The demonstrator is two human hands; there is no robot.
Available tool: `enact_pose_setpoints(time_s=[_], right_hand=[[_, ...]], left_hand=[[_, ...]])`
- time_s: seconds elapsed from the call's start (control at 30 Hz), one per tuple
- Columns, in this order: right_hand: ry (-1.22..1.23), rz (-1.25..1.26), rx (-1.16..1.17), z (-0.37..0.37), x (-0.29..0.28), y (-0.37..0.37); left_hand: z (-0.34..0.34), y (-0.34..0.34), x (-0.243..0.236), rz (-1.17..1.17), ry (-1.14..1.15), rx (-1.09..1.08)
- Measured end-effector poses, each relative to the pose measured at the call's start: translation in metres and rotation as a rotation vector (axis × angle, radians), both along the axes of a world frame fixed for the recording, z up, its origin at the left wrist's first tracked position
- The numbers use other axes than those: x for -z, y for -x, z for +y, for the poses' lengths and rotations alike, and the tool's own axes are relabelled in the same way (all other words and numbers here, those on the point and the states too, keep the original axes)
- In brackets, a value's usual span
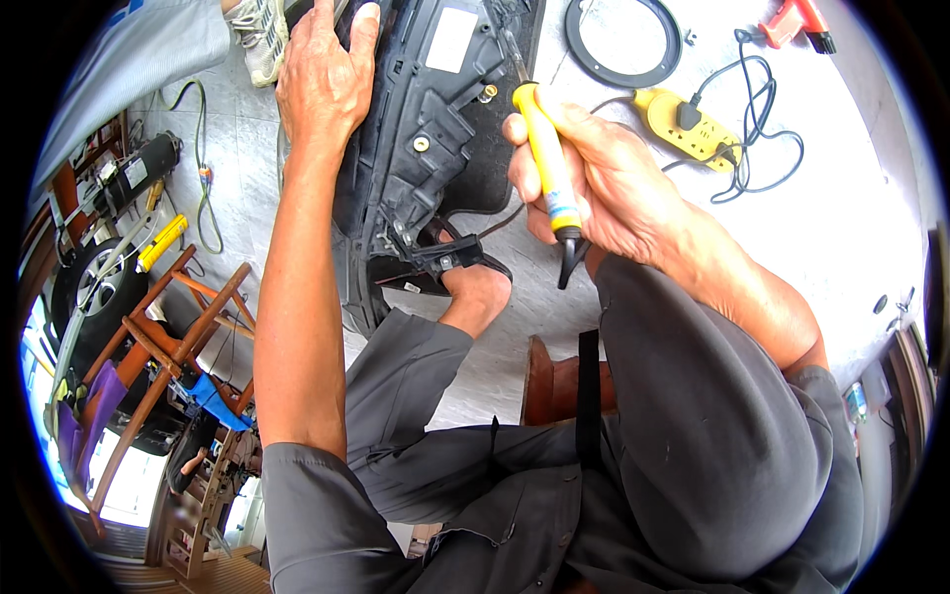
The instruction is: The person uses a soldering iron to heat and remove a small plastic component from the back of a car headlight assembly. They then use their hands to pull the component out and inspect the interior of the headlight housing.
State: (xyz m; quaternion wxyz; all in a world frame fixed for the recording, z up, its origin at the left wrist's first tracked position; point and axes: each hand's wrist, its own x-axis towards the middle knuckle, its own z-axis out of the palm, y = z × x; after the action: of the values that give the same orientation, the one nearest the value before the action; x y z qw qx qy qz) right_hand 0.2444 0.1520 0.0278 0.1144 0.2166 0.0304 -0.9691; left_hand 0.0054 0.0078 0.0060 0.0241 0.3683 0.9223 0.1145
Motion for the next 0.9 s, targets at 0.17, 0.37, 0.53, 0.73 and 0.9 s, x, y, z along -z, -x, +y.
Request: enact_pose_setpoints(time_s=[0.17,0.37,0.53,0.73,0.9], right_hand=[[0.05,0.028,0.044,0.006,0.003,-0.008],[0.022,0.016,0.021,0.002,0.001,0.001],[-0.04,-0.038,-0.055,0.0,-0.004,0.0],[-0.102,-0.088,-0.035,0.005,-0.009,-0.001],[-0.089,-0.077,-0.031,0.001,-0.005,0.003]], left_hand=[[-0.001,0.0,0.0,-0.009,0.0,-0.003],[0.0,-0.001,-0.001,-0.009,0.0,0.001],[0.0,-0.001,-0.001,-0.012,-0.007,0.001],[-0.001,-0.001,-0.001,0.0,0.01,-0.012],[0.0,-0.001,0.0,0.002,0.004,-0.005]])
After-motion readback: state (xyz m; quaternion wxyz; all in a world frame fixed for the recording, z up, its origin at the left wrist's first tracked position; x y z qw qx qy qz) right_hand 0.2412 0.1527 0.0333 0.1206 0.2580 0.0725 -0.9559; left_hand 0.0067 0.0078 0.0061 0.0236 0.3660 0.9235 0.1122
